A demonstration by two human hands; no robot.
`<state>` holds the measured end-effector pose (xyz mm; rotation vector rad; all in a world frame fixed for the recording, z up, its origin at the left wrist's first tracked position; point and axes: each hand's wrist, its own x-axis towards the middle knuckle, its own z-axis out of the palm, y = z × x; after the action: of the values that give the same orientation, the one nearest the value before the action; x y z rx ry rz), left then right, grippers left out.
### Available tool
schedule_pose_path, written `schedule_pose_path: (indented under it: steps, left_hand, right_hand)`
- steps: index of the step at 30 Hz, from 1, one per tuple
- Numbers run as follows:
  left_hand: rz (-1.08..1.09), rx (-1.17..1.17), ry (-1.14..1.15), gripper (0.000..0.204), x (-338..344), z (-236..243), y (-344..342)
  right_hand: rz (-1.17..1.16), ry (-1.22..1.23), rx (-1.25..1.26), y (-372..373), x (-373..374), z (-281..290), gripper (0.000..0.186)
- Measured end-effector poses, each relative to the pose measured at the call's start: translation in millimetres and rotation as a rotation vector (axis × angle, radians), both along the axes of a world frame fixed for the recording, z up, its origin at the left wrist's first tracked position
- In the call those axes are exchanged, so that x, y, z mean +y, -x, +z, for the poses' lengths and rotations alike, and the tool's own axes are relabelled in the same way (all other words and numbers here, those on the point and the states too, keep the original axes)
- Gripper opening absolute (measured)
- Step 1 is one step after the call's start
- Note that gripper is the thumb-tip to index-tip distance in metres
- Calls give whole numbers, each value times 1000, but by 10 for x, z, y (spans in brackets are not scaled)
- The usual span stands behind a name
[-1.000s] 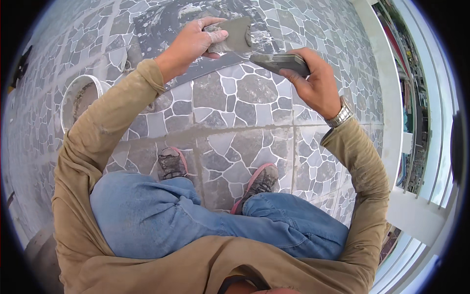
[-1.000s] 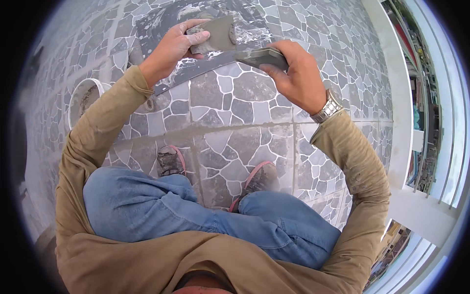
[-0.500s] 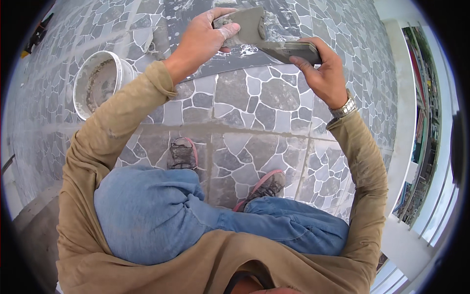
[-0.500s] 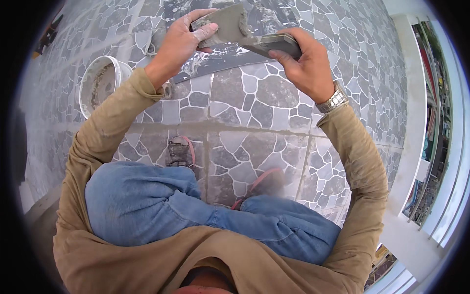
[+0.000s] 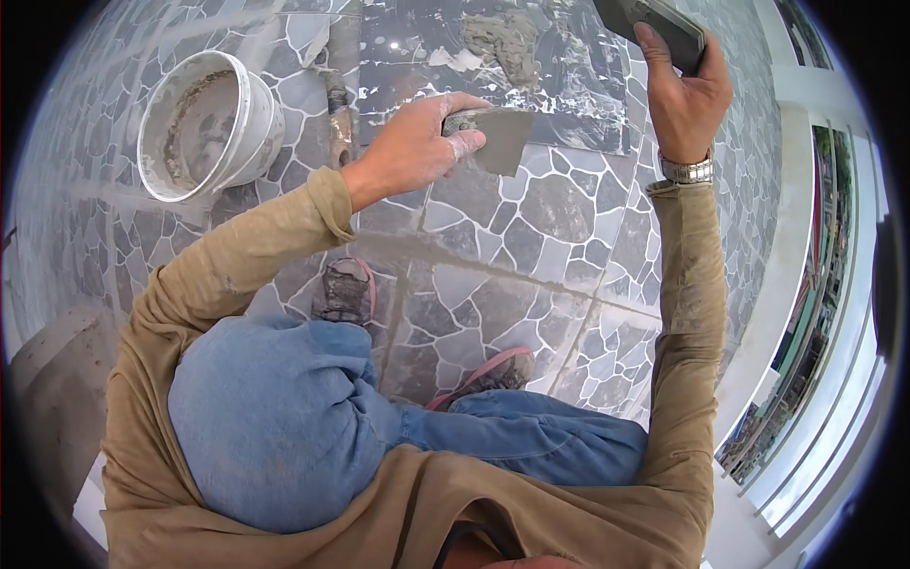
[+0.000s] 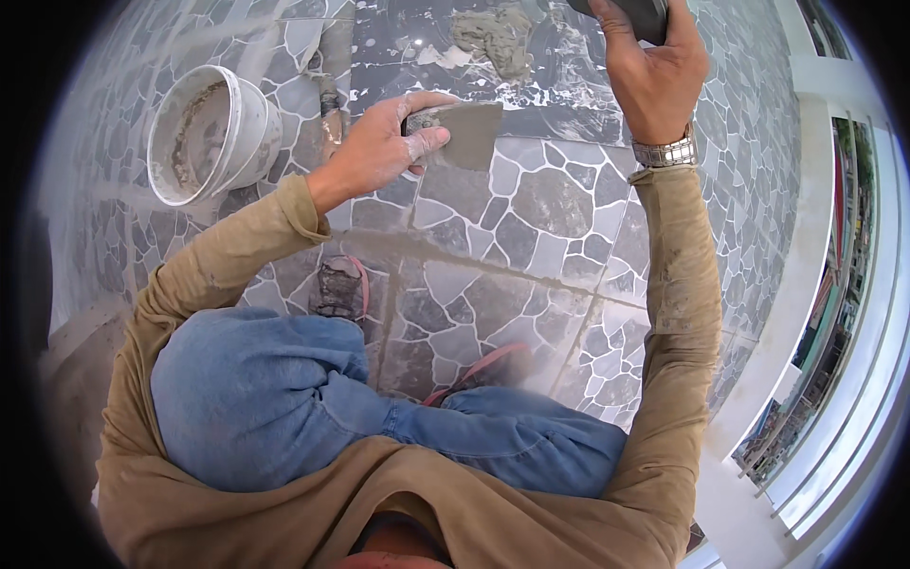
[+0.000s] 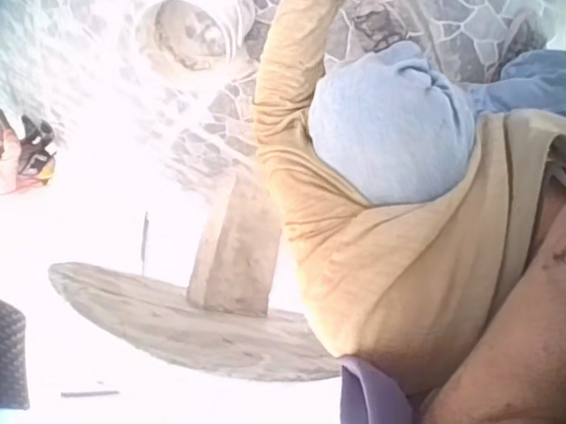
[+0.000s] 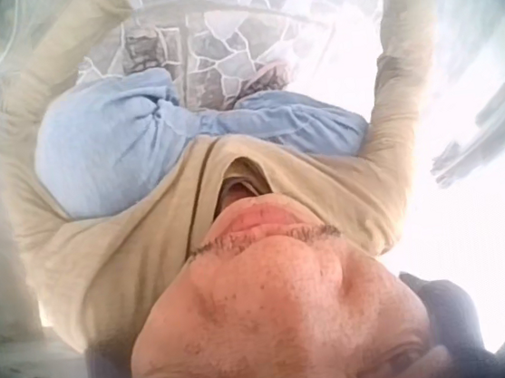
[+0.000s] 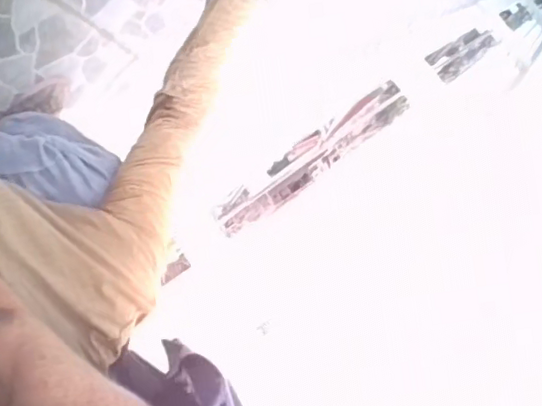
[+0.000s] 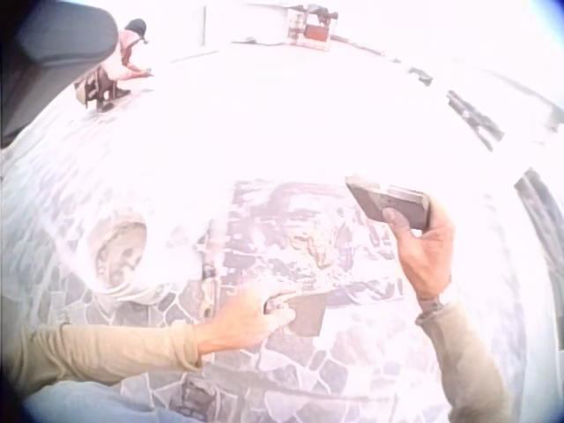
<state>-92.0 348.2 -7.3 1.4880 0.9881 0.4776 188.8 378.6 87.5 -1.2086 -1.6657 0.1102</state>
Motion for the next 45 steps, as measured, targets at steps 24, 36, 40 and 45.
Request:
schedule_pose_path:
  steps: [24,36,40,45]
  left_hand:
    - [115,-112,628,39,-1394,-1110,983]
    - [250,-273,860,51,-752,-1049,519]
    - [281,-469,952,52,-305,-1229,223]
    - [296,-613,1059,29,-78,-1391,-62]
  right_hand:
    - [61,426,-1112,-476,989,-1528,56]
    - [-12,503,-888,-383,1103,-1852,52]
    - [-46,627,-894,-498,1217,-1798,47]
    - [-7,520,-805,-402,1094,-1899,50]
